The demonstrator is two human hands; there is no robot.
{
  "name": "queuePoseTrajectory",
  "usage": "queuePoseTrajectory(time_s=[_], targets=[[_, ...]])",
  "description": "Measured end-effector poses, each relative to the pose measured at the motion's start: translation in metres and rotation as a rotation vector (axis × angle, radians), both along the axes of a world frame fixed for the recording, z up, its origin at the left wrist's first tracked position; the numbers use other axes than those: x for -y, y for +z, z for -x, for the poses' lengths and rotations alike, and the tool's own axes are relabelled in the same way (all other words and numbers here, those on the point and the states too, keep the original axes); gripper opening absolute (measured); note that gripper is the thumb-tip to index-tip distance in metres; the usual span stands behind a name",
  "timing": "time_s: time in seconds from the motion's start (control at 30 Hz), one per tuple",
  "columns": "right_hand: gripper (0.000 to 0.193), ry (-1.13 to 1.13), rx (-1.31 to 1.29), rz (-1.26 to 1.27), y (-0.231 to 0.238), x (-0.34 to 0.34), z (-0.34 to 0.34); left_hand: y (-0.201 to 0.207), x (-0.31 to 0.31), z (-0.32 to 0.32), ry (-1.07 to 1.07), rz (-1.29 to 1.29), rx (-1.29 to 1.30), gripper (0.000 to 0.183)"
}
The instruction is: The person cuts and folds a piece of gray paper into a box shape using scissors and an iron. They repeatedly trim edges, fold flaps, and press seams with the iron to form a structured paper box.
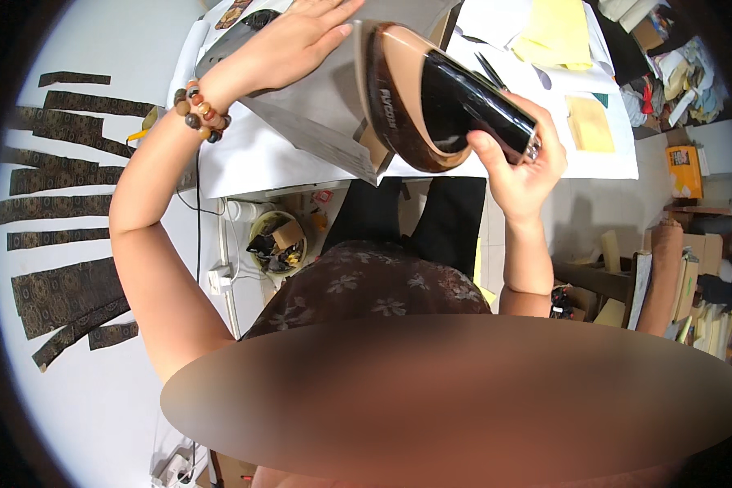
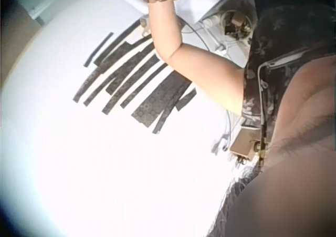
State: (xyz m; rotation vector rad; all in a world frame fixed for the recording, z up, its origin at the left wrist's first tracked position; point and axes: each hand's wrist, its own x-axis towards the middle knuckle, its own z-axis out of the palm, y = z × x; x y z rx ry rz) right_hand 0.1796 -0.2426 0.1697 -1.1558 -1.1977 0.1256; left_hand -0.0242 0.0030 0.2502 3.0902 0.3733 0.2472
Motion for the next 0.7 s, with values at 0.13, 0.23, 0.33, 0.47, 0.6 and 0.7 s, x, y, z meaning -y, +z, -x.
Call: queuePoseTrajectory(time_s=[0.13,0.23,0.33,0.47,0.6,0.7], targets=[[0.046,-0.027,0.044,0.091,0.003,-0.008,0.005,-0.008,-0.001,-0.004,0.008,0.074,-0.011,0.056],[0.044,0.004,-0.049,0.033,-0.009,-0.011,0.007,-0.009,0.001,-0.003,0.002,0.001,-0.036,0.056],[0.043,-0.022,-0.21,0.149,-0.018,-0.007,0.005,-0.006,0.007,-0.007,0.042,0.069,-0.022,0.056],[0.042,0.024,-0.232,0.151,-0.014,0.004,0.001,0.0,0.011,-0.013,-0.006,0.035,-0.027,0.056],[0.047,0.047,0.018,0.069,-0.01,0.008,0.003,-0.001,0.011,-0.013,0.034,0.091,-0.018,0.057],[0.049,0.003,-0.045,-0.01,-0.018,0.0,0.007,-0.002,0.012,-0.012,0.015,0.032,-0.026,0.057]])
